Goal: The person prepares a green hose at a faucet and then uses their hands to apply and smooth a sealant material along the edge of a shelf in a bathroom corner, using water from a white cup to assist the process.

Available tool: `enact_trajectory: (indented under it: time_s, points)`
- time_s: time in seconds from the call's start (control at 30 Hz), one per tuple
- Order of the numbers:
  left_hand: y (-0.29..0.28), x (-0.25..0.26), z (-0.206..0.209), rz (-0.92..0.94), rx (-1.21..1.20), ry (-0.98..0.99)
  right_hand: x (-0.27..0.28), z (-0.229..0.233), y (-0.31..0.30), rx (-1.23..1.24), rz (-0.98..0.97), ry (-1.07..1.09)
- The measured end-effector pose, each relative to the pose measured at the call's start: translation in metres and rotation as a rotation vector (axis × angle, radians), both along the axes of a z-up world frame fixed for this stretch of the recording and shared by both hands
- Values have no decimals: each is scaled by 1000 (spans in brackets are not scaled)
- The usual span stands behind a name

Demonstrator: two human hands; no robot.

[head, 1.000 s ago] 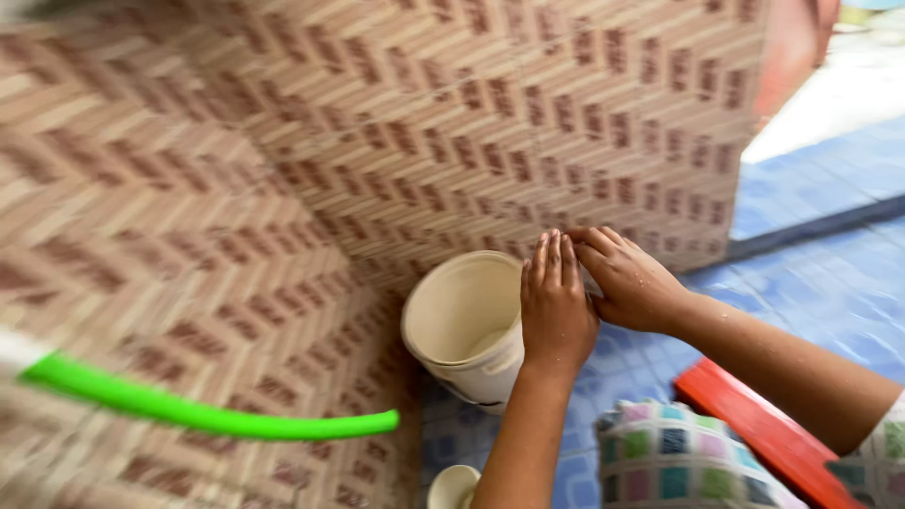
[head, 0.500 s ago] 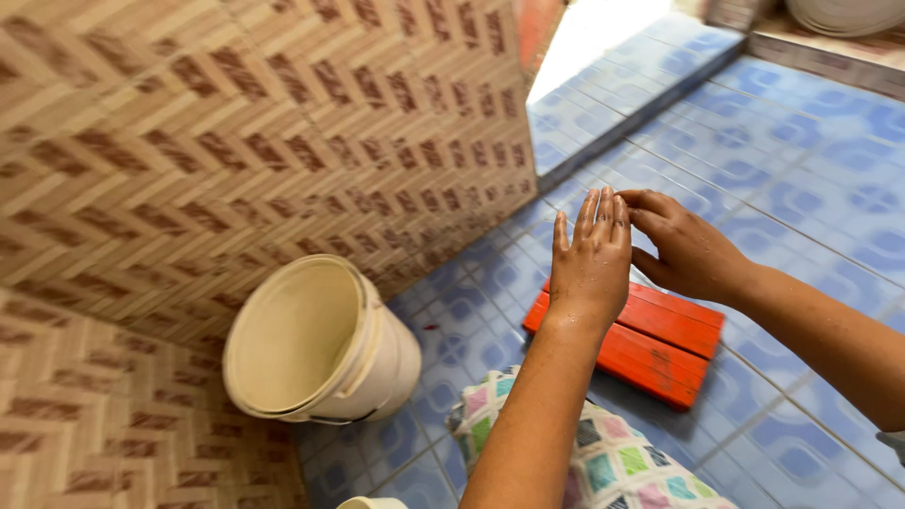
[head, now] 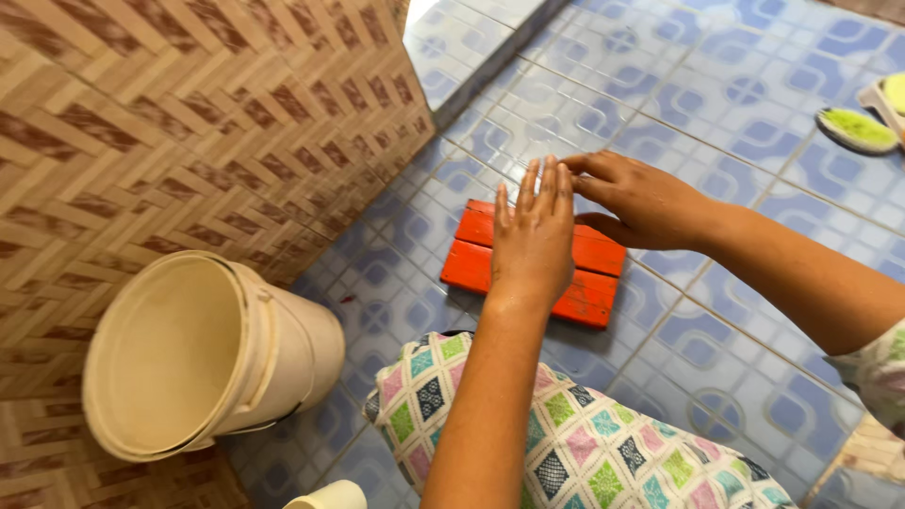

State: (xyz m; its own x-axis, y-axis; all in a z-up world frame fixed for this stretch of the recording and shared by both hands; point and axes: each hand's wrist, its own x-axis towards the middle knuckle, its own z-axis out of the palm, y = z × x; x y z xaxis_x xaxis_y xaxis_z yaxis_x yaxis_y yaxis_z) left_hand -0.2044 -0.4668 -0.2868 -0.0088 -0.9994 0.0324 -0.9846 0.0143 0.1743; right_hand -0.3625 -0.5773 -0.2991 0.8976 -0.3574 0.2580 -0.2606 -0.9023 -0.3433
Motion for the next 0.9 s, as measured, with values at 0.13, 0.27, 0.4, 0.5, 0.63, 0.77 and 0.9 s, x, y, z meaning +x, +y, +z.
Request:
enact_trajectory:
  time_s: [0.13,0.27,0.4,0.5,0.63,0.77,0.9]
  points:
    - [2,-5,-3,0,-109,3,-8,-8,0,44,-7,41]
    - [14,12,11,42,17,-113,-4,-20,6,183,-30,-12]
    - [24,29,15,102,-70,-100,4,-47,16,200,4,-40]
    - [23,31,4,140,10,-145,9,-64,29,178,30,0]
    - [25,33,-30,176,31,-111,19,-83,47,36,-25,-52]
    - [51,40,-67,228,42,-90,24,-100,67,98,-76,-66]
    - [60,61,-80,397,106,-2,25,-118,83,142,-46,-49]
